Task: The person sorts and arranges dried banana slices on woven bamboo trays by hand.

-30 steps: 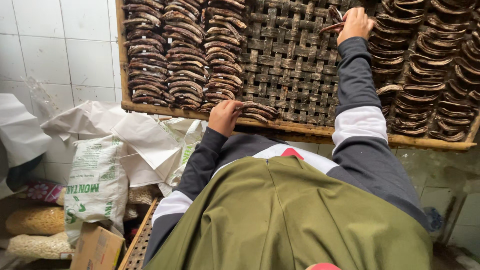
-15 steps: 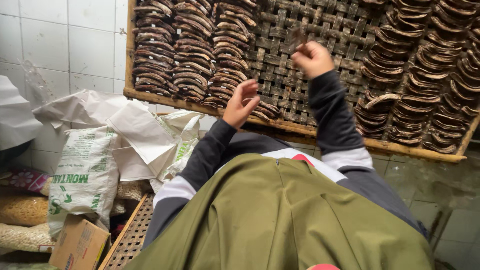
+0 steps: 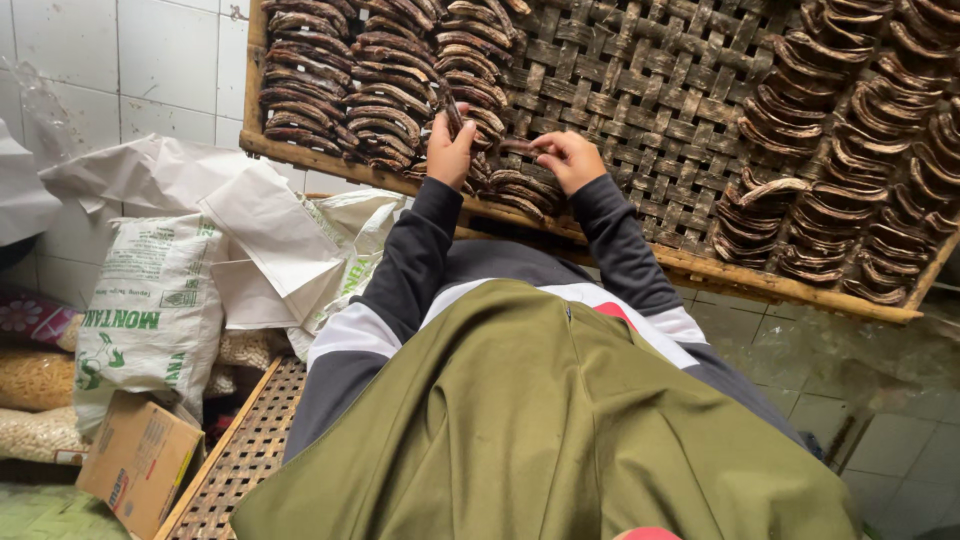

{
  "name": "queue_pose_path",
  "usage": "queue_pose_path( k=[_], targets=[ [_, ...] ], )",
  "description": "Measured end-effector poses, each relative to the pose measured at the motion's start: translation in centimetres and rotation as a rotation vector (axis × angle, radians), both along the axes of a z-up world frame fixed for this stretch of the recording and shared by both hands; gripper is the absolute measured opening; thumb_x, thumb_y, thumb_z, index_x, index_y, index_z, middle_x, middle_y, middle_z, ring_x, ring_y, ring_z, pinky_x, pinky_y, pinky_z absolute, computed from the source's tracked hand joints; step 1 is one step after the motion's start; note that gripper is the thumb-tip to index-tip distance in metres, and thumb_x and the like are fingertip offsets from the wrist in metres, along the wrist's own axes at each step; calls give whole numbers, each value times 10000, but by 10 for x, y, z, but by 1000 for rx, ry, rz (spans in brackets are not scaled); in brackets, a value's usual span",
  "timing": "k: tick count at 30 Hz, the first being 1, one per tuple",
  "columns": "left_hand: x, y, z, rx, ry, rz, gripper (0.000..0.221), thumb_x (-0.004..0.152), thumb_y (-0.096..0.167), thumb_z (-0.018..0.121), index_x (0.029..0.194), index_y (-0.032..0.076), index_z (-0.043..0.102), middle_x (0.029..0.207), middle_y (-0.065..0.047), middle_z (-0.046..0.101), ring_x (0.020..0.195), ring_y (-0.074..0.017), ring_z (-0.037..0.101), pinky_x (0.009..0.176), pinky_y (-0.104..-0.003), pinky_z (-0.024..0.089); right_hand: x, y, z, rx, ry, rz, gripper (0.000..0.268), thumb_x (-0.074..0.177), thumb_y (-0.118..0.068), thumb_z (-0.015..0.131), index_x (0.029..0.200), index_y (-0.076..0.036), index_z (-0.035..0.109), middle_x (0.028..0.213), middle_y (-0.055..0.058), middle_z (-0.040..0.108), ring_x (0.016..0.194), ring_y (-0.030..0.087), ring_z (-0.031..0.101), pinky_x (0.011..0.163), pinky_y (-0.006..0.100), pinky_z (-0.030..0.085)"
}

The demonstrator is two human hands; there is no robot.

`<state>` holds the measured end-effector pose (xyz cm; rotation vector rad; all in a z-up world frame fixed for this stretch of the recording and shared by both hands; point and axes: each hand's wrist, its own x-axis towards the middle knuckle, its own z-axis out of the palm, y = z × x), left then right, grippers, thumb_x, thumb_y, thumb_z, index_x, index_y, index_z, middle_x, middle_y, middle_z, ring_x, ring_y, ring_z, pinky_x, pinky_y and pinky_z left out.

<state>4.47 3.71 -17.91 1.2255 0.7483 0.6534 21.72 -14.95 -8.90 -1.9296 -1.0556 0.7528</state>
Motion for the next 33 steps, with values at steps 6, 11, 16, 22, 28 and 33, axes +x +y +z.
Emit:
queue_pose_path(
  k=[6,11,16,22,28,33],
  targets=[
    [-10,-9,66,94,115,-100,481,945,45,697,1388,32,511,1064,-50,659,943,-125,650,831,-284,564,-5,7,7,-82,-54,147,274,905,-109,773,1163,-95,681,894,88,700,805,225,692,761,353,554],
    [-7,-13,64,-3,-39,-90,357,1006,32,699,1336,41,562,1208,-64,691,1078,-125,689,917,-276,584,-9,9,15,-86,-104,202,215,924,-134,774,1111,-93,678,969,97,691,860,240,695,782,357,569],
    [-3,-21,85,60,91,-77,252,1017,32,672,1269,32,665,1120,-46,729,935,-92,669,814,-248,567,-17,14,42,194,-563,153,306,816,-254,904,993,-135,684,1097,103,582,995,292,623,819,402,540],
    [6,-42,91,-20,93,-300,211,1012,35,666,1220,36,704,1033,-54,754,895,-88,690,788,-241,567,1,31,55,283,682,-131,176,990,-88,773,1139,-59,684,958,48,684,769,80,610,676,214,515],
    [4,1,45,-154,-149,278,184,1078,55,506,1245,73,581,1031,-35,648,876,-134,711,718,-283,587,17,16,66,274,160,-346,92,990,-11,694,1071,-55,698,988,69,748,838,146,742,753,269,653],
    [-31,36,19,-230,-151,432,192,1121,114,456,1294,67,526,1028,-15,575,860,-104,640,691,-270,552,13,20,54,-28,-527,-244,76,947,-99,747,1009,-62,725,942,102,741,778,206,716,718,349,604]
  ],
)
